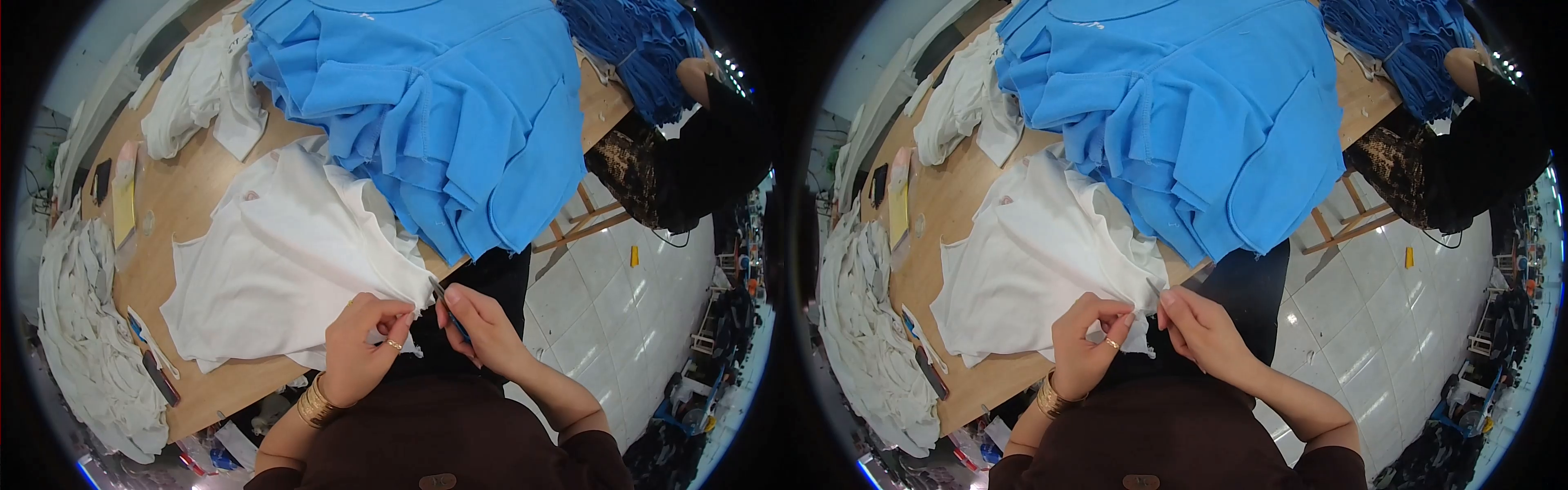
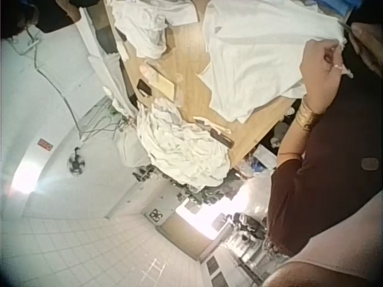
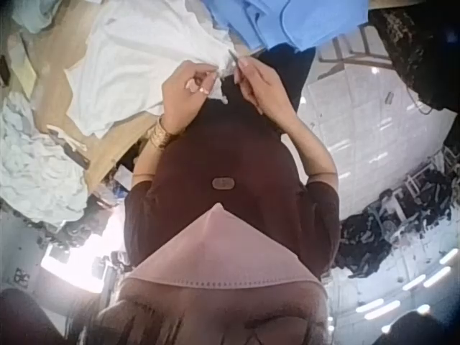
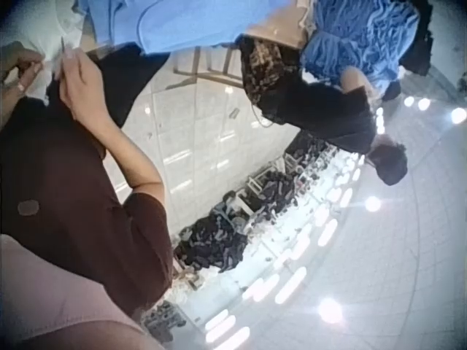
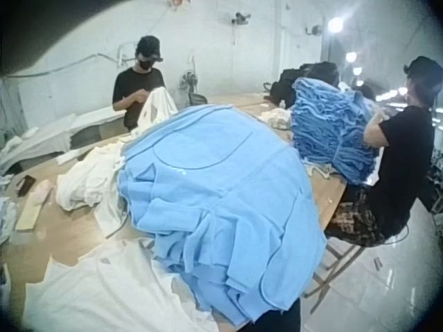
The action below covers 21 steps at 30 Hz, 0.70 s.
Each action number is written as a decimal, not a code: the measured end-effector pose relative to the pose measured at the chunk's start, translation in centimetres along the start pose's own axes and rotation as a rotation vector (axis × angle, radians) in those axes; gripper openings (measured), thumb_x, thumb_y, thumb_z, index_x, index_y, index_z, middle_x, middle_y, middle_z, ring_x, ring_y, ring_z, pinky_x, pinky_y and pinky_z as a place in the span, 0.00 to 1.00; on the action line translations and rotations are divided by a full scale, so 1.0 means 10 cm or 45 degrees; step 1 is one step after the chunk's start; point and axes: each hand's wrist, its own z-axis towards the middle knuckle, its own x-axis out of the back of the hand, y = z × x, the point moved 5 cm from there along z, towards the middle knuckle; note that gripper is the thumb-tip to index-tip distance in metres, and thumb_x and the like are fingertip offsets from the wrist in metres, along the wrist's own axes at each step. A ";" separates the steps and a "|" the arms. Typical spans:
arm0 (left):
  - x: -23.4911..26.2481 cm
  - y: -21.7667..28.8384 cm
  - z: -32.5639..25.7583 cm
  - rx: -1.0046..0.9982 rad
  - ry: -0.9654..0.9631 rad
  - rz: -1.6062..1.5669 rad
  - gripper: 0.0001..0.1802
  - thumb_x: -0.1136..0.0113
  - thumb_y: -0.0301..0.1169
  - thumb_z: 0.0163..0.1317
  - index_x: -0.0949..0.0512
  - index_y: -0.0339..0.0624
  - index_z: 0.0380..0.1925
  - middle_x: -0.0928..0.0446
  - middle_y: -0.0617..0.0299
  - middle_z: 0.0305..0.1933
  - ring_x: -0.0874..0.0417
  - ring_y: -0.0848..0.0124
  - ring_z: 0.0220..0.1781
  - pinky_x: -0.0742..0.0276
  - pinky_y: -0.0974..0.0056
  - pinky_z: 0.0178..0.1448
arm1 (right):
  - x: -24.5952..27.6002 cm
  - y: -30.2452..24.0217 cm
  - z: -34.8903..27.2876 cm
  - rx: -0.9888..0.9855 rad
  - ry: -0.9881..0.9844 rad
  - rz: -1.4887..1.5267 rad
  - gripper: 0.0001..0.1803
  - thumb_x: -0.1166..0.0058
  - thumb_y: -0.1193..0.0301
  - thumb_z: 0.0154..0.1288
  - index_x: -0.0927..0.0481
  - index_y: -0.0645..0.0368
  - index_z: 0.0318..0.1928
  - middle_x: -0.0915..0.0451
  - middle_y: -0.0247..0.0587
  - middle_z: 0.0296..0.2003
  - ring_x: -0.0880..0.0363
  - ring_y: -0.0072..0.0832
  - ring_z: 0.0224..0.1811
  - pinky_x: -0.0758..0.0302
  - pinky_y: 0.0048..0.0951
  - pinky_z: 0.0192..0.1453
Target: Trimming excess fabric from white garment pieces using scissors at a workshop table.
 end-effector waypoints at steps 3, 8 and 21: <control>0.03 -0.08 -0.01 0.199 -0.009 -0.166 0.05 0.37 0.20 0.53 0.20 0.36 0.32 0.26 0.63 0.25 0.27 0.77 0.26 0.31 0.73 0.32 | -0.05 -0.09 -0.11 -0.078 -0.061 -0.024 0.20 0.67 0.59 0.75 0.31 0.59 0.31 0.40 0.27 0.11 0.43 0.14 0.13 0.44 0.19 0.19; 0.04 -0.14 -0.02 0.296 -0.040 -0.294 0.05 0.37 0.22 0.55 0.20 0.35 0.32 0.24 0.63 0.28 0.25 0.79 0.27 0.29 0.74 0.34 | -0.09 -0.06 -0.17 -0.131 -0.114 -0.107 0.20 0.67 0.59 0.75 0.30 0.60 0.30 0.40 0.28 0.11 0.42 0.14 0.13 0.43 0.20 0.20; 0.03 -0.25 -0.05 0.381 -0.069 -0.548 0.06 0.38 0.21 0.55 0.20 0.35 0.34 0.24 0.66 0.29 0.26 0.82 0.30 0.31 0.76 0.35 | -0.12 -0.01 -0.15 -0.104 -0.150 -0.146 0.21 0.67 0.59 0.75 0.30 0.60 0.29 0.39 0.29 0.11 0.41 0.16 0.14 0.42 0.22 0.21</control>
